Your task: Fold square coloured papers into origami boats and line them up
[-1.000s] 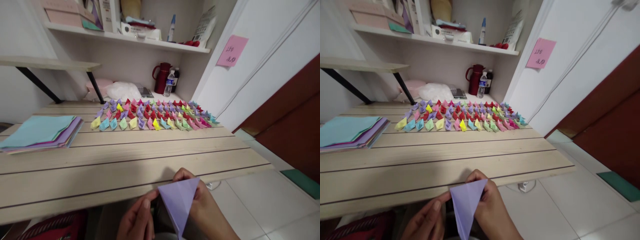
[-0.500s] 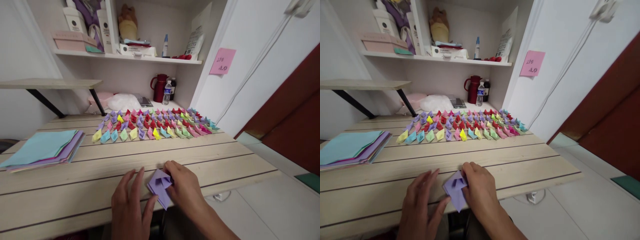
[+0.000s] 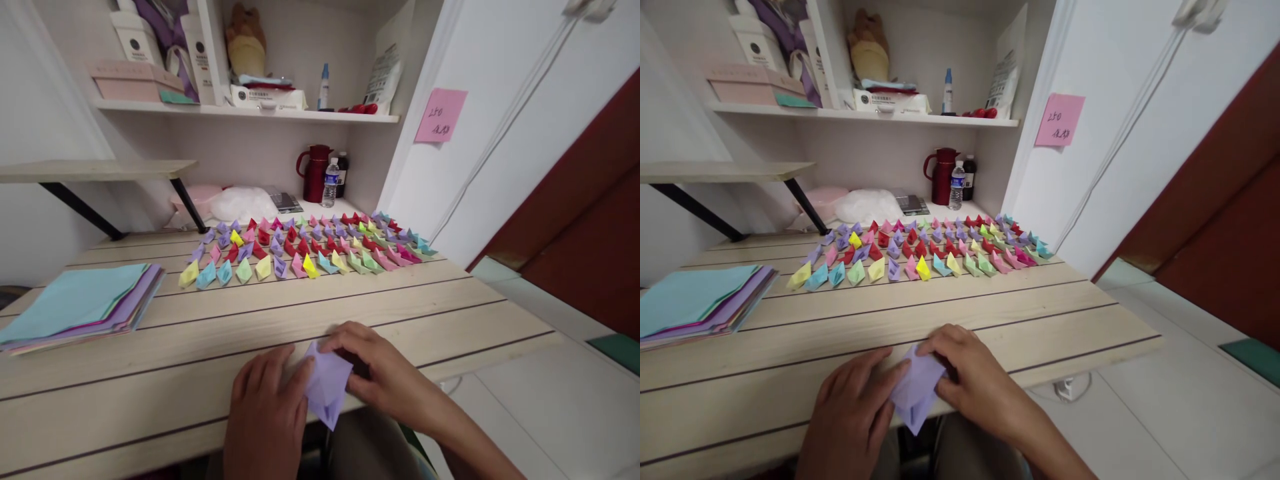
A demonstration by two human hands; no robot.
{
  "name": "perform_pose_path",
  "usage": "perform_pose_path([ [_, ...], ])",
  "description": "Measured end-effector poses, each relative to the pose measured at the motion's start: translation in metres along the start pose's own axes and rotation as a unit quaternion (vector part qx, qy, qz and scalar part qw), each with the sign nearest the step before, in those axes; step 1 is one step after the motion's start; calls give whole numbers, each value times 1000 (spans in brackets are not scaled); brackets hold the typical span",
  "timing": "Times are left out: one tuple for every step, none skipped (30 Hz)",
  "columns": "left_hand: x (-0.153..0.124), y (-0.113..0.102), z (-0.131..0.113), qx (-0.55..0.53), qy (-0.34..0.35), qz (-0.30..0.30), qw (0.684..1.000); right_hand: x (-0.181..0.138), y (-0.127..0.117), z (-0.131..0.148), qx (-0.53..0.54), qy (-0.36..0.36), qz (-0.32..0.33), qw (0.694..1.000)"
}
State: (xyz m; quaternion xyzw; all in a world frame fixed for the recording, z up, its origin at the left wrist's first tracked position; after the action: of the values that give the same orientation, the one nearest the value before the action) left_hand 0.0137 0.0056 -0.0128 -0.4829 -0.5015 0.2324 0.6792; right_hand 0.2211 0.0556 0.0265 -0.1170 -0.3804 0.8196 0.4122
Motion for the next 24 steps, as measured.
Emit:
perform_pose_path([
  [0,0,0,2,7,-2,1000,-5,-3,-1,27,-9,9,1000],
  [-1,1,0,1,11,-4,1000,-11,-6,-3,50,-12,17,999],
  [-1,2,-1,-3,13,-6,1000,-16,-9,-4,67,-9,22,997],
  [-2,3,-1,-5,16,-7,1000,-22,-10,-4,75,0,19,997],
  [-3,3,-1,-5,20,-9,1000,-27,-11,-4,76,9,6,997],
  [-3,4,-1,-3,23,-10,1000,-31,-10,-3,68,10,-9,998],
  [-4,4,-1,3,28,-10,1000,-34,-9,-1,51,3,-21,998],
  [-3,4,-1,11,33,-9,999,-36,-7,2,27,-11,-23,999],
  [-3,4,-1,19,40,-8,999,-38,-5,4,2,-27,-13,1000],
  [-2,4,-1,26,46,-7,999,-38,-2,7,-22,-41,4,999],
  [-1,3,0,32,51,-5,998,-39,0,9,-40,-47,23,998],
  [0,2,0,37,57,-3,998,-39,1,10,-49,-48,38,997],
  [1,2,0,41,62,-2,997,-38,1,11,-50,-47,44,997],
  [2,1,0,42,64,0,997,-38,0,12,-48,-45,45,997],
  [3,1,0,43,68,1,997,-37,-1,13,-46,-45,43,997],
  [3,2,-1,42,69,3,997,-36,-1,14,-50,-45,43,997],
  [3,3,-2,36,64,3,997,-34,-2,15,-59,-44,42,996],
  [3,4,-3,27,51,-1,998,-32,-1,16,-73,-42,41,996],
  [2,6,-5,16,35,-8,999,-29,0,17,-91,-39,38,994],
  [2,8,-7,6,17,-15,1000,-25,1,19,-107,-35,34,993],
  [1,9,-9,-3,-1,-23,1000,-22,3,20,-123,-29,31,991],
  [1,10,-10,-9,-13,-29,999,-18,4,21,-139,-23,27,990],
  [1,10,-11,-12,-17,-34,999,-14,6,22,-156,-17,25,987],
  [1,10,-11,-13,-18,-38,999,-10,7,22,-174,-11,25,984],
])
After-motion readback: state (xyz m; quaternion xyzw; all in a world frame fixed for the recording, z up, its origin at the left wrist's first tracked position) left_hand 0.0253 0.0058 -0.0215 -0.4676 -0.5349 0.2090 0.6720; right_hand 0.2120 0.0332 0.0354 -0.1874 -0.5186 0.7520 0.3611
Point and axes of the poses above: each hand's wrist, its own x-axis towards the middle knuckle, its own y-axis out of the palm, z = x × y, the point moved 2 cm from there along x, towards the middle knuckle, and after that the axes turned 9 degrees about z, right-handed, at the moved point
